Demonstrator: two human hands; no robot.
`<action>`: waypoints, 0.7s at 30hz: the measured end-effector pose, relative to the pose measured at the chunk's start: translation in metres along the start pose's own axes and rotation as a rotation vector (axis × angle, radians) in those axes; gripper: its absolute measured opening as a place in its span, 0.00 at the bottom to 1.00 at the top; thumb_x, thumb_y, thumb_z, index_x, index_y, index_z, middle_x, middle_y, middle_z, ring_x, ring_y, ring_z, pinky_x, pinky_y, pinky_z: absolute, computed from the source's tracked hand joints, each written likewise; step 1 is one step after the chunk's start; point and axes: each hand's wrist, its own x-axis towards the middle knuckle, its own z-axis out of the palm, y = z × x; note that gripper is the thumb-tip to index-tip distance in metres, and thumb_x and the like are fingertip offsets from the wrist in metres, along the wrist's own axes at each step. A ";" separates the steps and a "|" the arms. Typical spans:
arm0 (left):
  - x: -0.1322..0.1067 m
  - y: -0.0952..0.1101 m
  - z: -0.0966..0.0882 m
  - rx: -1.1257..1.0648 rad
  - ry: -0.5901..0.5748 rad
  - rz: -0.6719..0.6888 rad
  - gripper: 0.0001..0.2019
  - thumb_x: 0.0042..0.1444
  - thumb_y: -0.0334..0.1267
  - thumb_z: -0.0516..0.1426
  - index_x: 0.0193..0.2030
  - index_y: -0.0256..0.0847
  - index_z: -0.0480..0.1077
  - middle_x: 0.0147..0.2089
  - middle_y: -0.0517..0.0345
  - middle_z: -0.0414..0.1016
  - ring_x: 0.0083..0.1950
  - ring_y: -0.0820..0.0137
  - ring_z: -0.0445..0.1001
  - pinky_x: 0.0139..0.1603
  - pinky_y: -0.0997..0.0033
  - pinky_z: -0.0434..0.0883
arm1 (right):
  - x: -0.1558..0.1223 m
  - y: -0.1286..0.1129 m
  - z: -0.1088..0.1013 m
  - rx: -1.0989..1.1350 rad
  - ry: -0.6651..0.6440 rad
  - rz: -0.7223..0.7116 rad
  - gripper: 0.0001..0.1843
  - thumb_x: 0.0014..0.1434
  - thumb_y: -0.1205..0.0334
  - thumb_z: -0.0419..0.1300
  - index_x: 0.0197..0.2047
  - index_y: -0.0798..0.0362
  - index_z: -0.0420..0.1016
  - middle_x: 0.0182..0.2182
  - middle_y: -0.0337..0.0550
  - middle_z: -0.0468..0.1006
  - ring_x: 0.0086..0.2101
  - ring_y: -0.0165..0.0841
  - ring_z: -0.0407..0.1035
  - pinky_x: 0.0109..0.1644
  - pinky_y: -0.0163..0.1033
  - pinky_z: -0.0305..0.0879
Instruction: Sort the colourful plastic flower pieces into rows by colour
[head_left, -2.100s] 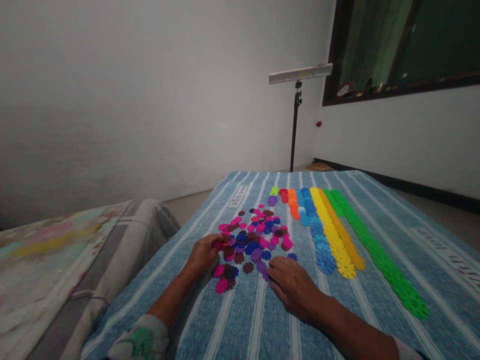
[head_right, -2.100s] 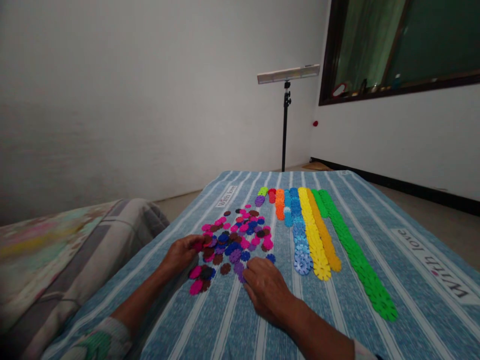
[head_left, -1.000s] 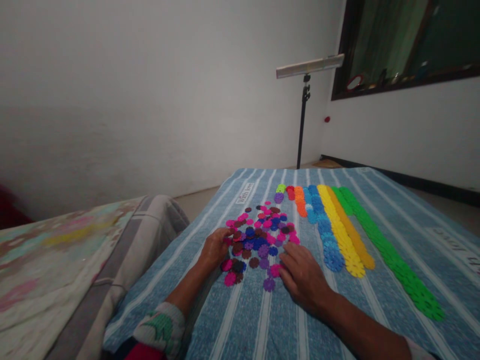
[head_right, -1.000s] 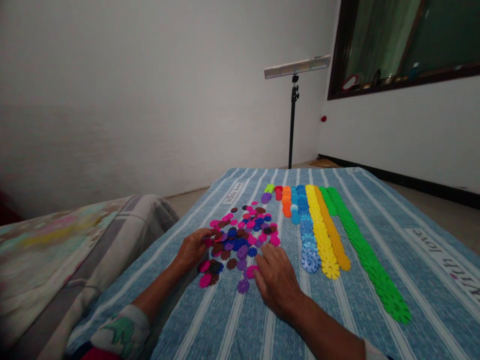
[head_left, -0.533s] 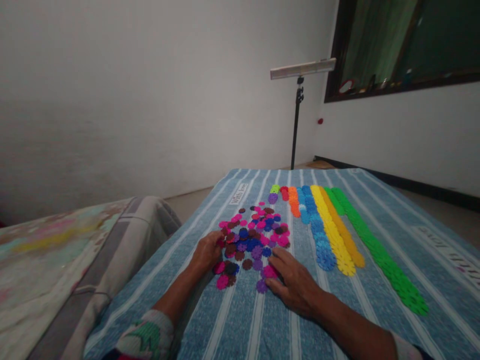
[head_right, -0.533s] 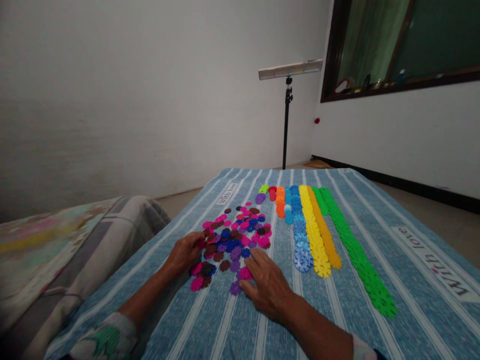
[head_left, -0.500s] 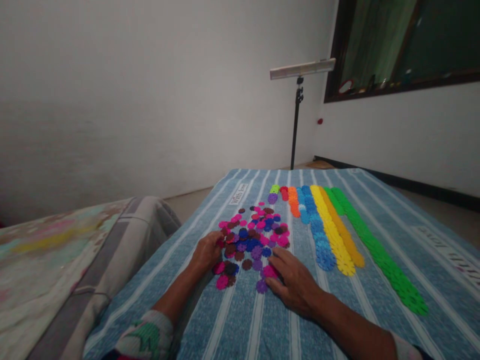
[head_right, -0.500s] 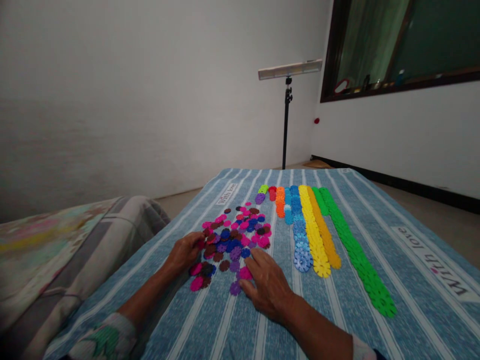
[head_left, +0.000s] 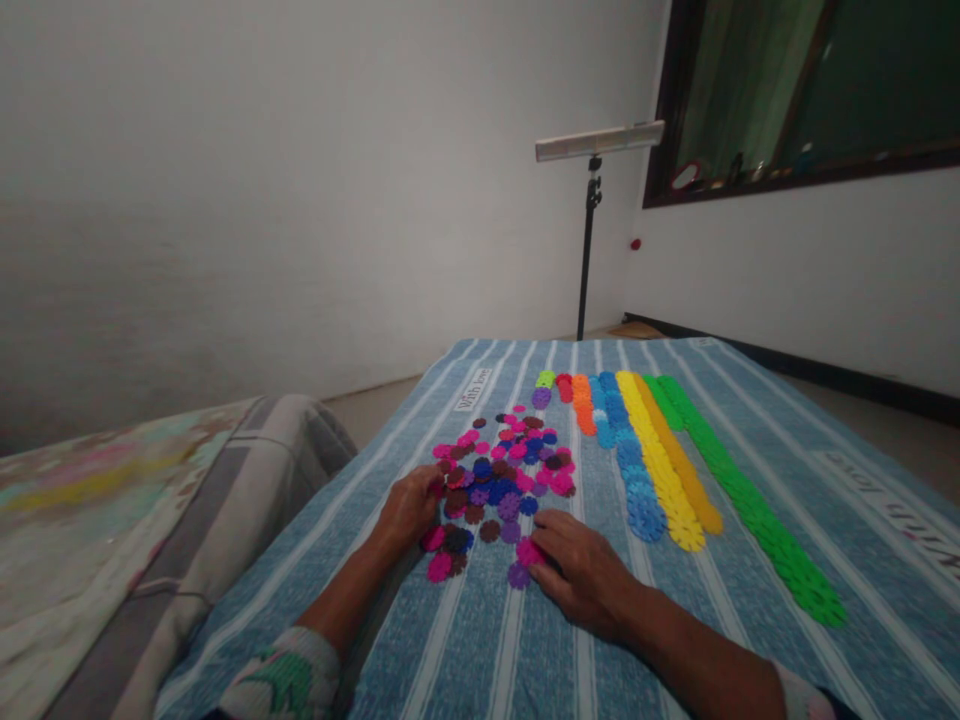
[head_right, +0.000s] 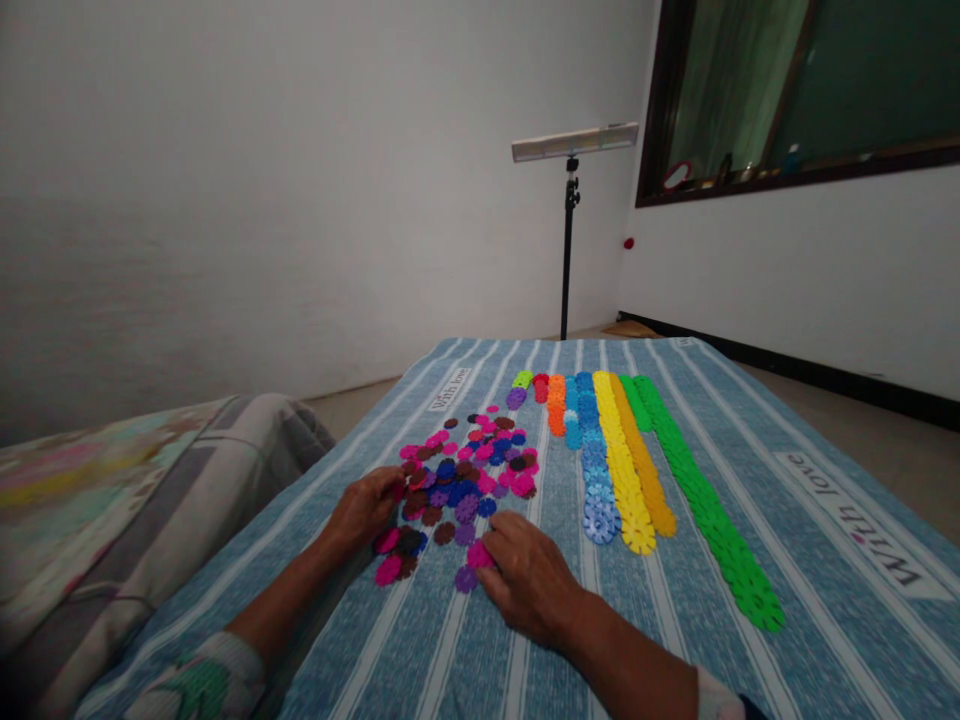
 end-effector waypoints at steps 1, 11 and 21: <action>0.000 0.001 0.000 0.002 -0.002 0.000 0.11 0.52 0.34 0.48 0.29 0.40 0.71 0.36 0.54 0.77 0.40 0.65 0.75 0.45 0.68 0.69 | 0.000 -0.001 -0.001 0.013 -0.012 -0.005 0.03 0.63 0.65 0.56 0.38 0.52 0.70 0.42 0.49 0.74 0.45 0.37 0.68 0.49 0.40 0.68; 0.000 0.003 0.000 -0.010 0.010 -0.009 0.12 0.51 0.36 0.49 0.32 0.41 0.74 0.41 0.53 0.79 0.44 0.64 0.75 0.47 0.68 0.70 | -0.003 0.013 0.007 -0.235 0.174 0.127 0.09 0.59 0.66 0.58 0.45 0.53 0.72 0.50 0.55 0.72 0.51 0.46 0.65 0.57 0.56 0.61; -0.001 0.005 0.001 0.014 -0.009 0.022 0.12 0.52 0.33 0.48 0.31 0.40 0.73 0.39 0.51 0.78 0.43 0.63 0.75 0.48 0.67 0.70 | 0.003 0.032 0.010 -0.255 0.115 0.253 0.25 0.57 0.56 0.62 0.56 0.56 0.68 0.51 0.57 0.71 0.52 0.47 0.65 0.56 0.55 0.64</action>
